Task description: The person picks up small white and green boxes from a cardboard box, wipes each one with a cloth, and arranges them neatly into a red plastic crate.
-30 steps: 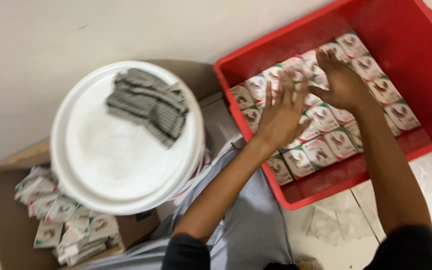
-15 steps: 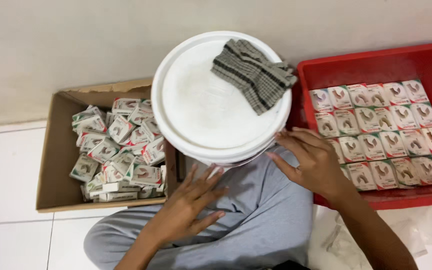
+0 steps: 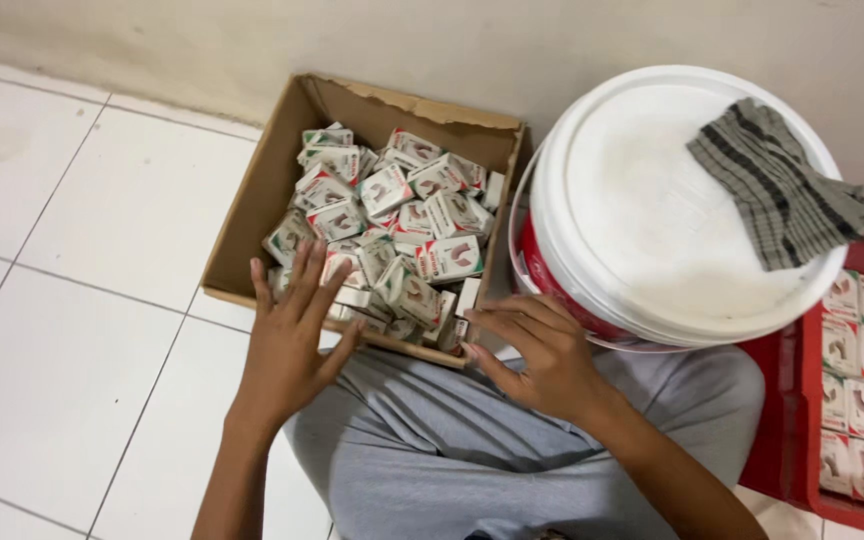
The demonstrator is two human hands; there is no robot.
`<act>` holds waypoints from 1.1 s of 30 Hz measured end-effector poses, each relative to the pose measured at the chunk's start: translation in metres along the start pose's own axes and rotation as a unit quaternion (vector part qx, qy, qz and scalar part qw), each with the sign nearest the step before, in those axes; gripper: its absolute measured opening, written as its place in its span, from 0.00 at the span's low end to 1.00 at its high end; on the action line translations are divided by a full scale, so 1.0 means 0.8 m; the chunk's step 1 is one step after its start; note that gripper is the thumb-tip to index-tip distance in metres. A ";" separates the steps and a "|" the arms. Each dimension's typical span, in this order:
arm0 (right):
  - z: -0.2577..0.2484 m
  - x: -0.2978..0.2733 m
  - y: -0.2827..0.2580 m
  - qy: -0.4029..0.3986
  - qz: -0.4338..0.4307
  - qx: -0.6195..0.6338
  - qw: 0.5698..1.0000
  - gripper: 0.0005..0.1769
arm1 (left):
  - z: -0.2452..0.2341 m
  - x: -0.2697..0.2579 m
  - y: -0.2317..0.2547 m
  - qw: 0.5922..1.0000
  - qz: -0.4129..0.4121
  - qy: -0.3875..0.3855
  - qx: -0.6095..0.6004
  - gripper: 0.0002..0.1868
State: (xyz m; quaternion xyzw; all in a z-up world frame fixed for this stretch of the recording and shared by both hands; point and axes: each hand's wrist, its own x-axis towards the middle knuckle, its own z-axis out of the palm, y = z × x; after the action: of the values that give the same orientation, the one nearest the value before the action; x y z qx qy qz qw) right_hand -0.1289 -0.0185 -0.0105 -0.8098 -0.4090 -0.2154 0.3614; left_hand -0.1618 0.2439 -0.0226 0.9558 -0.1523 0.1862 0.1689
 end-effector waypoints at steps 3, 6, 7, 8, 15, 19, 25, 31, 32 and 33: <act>0.042 0.027 0.011 -0.067 -0.003 0.033 0.997 0.14 | -0.003 0.003 -0.041 0.999 -0.040 0.023 -0.013 0.30; 0.093 0.052 0.031 -0.073 -0.017 0.040 0.996 0.11 | 0.023 0.002 -0.090 0.997 -0.067 0.029 -0.020 0.32; 0.108 0.059 0.044 -0.079 -0.023 0.043 0.996 0.11 | 0.035 0.005 -0.102 0.996 -0.075 0.033 -0.020 0.32; 0.122 0.067 0.056 -0.098 -0.021 0.012 0.995 0.12 | 0.046 0.009 -0.114 0.995 -0.099 0.005 -0.010 0.35; 0.216 0.118 0.124 -0.250 0.023 -0.085 0.964 0.23 | 0.126 0.050 -0.176 0.967 -0.213 -0.138 0.027 0.42; 0.245 0.138 0.161 -0.291 0.052 -0.120 0.948 0.30 | 0.166 0.073 -0.189 0.964 -0.206 -0.162 0.037 0.44; 0.272 0.125 0.199 -0.325 0.184 -0.123 0.920 0.57 | 0.216 0.122 -0.186 0.966 -0.182 -0.177 0.048 0.40; 0.296 0.105 0.189 -0.223 0.194 -0.231 0.927 0.42 | 0.266 0.124 -0.214 0.952 -0.071 -0.220 0.200 0.49; 0.306 0.099 0.198 -0.238 0.224 -0.299 0.897 0.44 | 0.266 0.127 -0.220 0.946 -0.035 -0.202 0.253 0.44; 0.314 0.091 0.206 -0.256 0.251 -0.364 0.860 0.49 | 0.267 0.127 -0.223 0.935 -0.001 -0.185 0.302 0.42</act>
State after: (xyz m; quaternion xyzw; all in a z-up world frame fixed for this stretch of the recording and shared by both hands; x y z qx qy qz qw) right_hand 0.0606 0.1430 -0.1933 -0.9854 -0.1625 -0.0361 -0.0344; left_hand 0.0562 0.2997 -0.2157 0.9795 -0.1162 0.0435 -0.1585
